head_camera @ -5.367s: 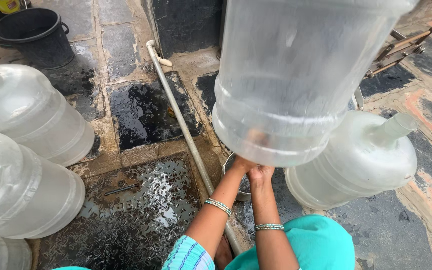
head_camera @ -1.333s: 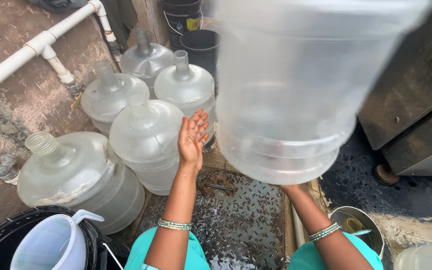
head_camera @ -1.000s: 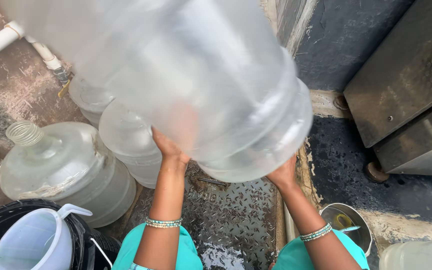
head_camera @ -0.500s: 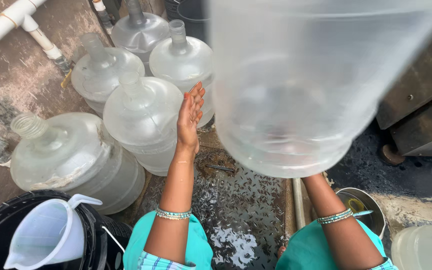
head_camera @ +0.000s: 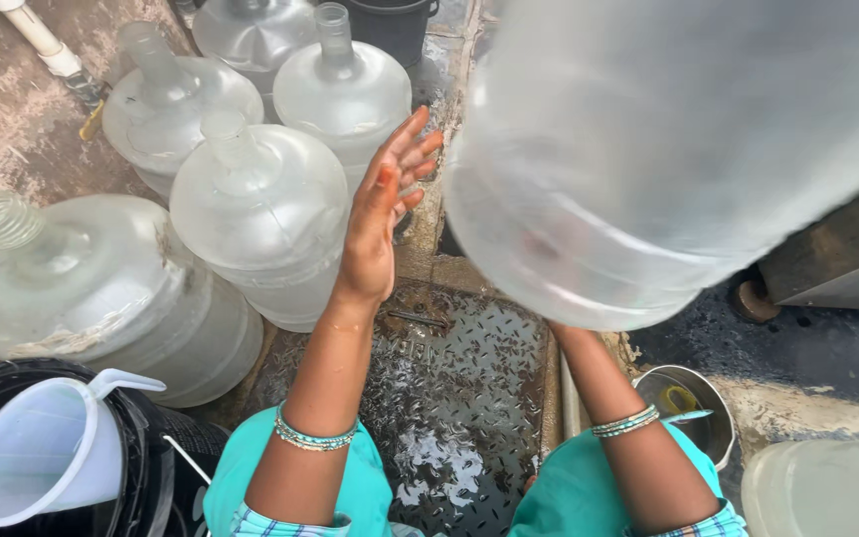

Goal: The person sits on a metal floor and cleans large plastic water jugs by hand. They shake the jugs, pour water into them using a white plastic scoop, and scrub the interior with a brush. The person handles multiple jugs sequentially, rinsing and inspecting them before setting them aside.

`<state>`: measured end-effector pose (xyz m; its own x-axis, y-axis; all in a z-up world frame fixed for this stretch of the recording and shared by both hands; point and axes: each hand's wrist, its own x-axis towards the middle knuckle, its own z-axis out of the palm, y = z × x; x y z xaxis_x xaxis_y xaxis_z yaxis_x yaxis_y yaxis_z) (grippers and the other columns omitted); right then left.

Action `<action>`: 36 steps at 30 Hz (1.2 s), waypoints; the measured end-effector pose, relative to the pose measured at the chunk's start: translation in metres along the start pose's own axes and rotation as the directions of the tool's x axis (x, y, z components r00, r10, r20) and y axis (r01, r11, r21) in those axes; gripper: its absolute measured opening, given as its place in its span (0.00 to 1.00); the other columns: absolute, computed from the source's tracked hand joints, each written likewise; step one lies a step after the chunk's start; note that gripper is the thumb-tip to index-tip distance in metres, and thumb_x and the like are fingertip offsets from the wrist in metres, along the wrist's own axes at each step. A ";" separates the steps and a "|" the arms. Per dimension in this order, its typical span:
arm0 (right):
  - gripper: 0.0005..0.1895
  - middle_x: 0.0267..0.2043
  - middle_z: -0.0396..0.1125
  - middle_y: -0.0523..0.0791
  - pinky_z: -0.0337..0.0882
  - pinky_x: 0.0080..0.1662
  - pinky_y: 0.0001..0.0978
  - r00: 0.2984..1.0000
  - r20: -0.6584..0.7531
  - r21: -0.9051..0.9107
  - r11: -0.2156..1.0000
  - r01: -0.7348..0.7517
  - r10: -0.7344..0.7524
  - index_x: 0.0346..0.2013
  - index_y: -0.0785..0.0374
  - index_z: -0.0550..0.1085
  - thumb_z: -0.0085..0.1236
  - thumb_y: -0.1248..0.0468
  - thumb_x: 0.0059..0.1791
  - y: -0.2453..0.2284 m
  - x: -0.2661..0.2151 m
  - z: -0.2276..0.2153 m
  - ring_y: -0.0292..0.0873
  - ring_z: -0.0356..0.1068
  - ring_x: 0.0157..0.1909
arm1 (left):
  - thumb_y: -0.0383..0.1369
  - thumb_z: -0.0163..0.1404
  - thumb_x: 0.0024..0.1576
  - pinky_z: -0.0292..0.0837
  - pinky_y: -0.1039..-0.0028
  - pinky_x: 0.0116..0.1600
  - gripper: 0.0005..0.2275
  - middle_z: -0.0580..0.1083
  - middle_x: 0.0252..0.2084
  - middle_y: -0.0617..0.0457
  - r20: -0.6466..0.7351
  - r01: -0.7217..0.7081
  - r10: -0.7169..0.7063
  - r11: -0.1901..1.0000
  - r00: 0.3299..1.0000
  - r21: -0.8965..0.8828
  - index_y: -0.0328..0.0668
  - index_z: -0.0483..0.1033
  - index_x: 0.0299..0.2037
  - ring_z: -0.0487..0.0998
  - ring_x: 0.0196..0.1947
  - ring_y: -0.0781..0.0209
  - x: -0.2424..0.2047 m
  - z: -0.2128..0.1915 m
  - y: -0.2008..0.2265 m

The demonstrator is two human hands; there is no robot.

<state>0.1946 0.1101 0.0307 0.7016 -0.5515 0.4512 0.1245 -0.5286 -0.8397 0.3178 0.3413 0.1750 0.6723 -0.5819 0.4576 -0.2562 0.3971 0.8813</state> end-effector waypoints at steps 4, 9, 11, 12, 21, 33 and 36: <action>0.43 0.60 0.64 0.58 0.68 0.62 0.50 0.995 0.006 0.151 0.983 -0.099 0.099 0.62 0.69 0.64 0.66 0.47 0.41 -0.004 0.008 -0.020 0.58 0.66 0.62 | 0.62 0.31 0.62 0.46 0.44 0.73 0.35 0.63 0.75 0.41 -0.074 0.044 -0.040 0.998 0.996 0.046 0.50 0.58 0.74 0.59 0.75 0.45 0.007 -0.011 -0.003; 0.43 0.60 0.64 0.58 0.68 0.62 0.49 0.989 0.104 0.144 0.982 -0.120 0.106 0.63 0.70 0.63 0.66 0.46 0.42 -0.007 0.014 -0.035 0.58 0.67 0.62 | 0.55 0.30 0.63 0.49 0.46 0.72 0.32 0.63 0.72 0.39 -0.233 0.030 -0.059 0.991 0.971 -0.127 0.42 0.59 0.71 0.60 0.73 0.46 0.013 -0.023 -0.055; 0.44 0.60 0.64 0.58 0.69 0.62 0.49 0.987 0.144 0.064 0.995 -0.082 0.072 0.63 0.70 0.63 0.66 0.46 0.42 -0.002 0.010 -0.032 0.58 0.67 0.62 | 0.50 0.34 0.68 0.57 0.47 0.77 0.29 0.63 0.71 0.35 -0.336 -0.208 0.059 0.879 0.940 -0.428 0.34 0.60 0.71 0.65 0.72 0.44 0.008 -0.028 -0.070; 0.44 0.60 0.64 0.58 0.69 0.62 0.49 0.987 0.150 0.003 0.999 -0.050 0.049 0.63 0.70 0.63 0.65 0.46 0.42 0.003 0.006 -0.030 0.58 0.67 0.62 | 0.48 0.34 0.69 0.60 0.46 0.74 0.28 0.64 0.69 0.35 -0.339 -0.243 0.082 0.850 0.937 -0.467 0.31 0.60 0.70 0.67 0.69 0.44 0.006 -0.032 -0.073; 0.38 0.59 0.66 0.59 0.73 0.61 0.48 0.998 -0.021 0.326 0.944 -0.050 0.060 0.64 0.69 0.65 0.60 0.45 0.48 0.060 0.006 -0.028 0.56 0.69 0.61 | 0.52 0.31 0.66 0.67 0.67 0.64 0.28 0.69 0.65 0.49 -0.200 -0.154 0.101 0.951 0.974 -0.269 0.41 0.64 0.67 0.72 0.60 0.59 -0.009 -0.010 -0.012; 0.39 0.59 0.66 0.59 0.73 0.60 0.48 0.984 0.074 0.161 0.972 -0.170 0.160 0.63 0.68 0.65 0.61 0.46 0.46 0.010 -0.003 -0.029 0.56 0.70 0.60 | 0.53 0.35 0.66 0.65 0.58 0.68 0.29 0.74 0.60 0.42 -0.189 0.045 -0.076 0.986 0.979 -0.163 0.37 0.70 0.64 0.73 0.61 0.52 0.010 -0.032 -0.031; 0.39 0.59 0.67 0.58 0.73 0.60 0.48 0.989 0.103 0.090 0.990 -0.111 0.102 0.63 0.68 0.65 0.61 0.46 0.46 0.008 0.000 -0.024 0.56 0.70 0.59 | 0.53 0.33 0.66 0.62 0.58 0.69 0.29 0.71 0.63 0.44 -0.165 -0.021 -0.051 0.913 0.985 -0.408 0.38 0.67 0.65 0.69 0.64 0.52 0.014 -0.035 -0.045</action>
<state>0.1793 0.0906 0.0315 0.7789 -0.5333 0.3299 0.1081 -0.4040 -0.9084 0.3634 0.3400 0.1376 0.7898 -0.4762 0.3867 0.0352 0.6645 0.7465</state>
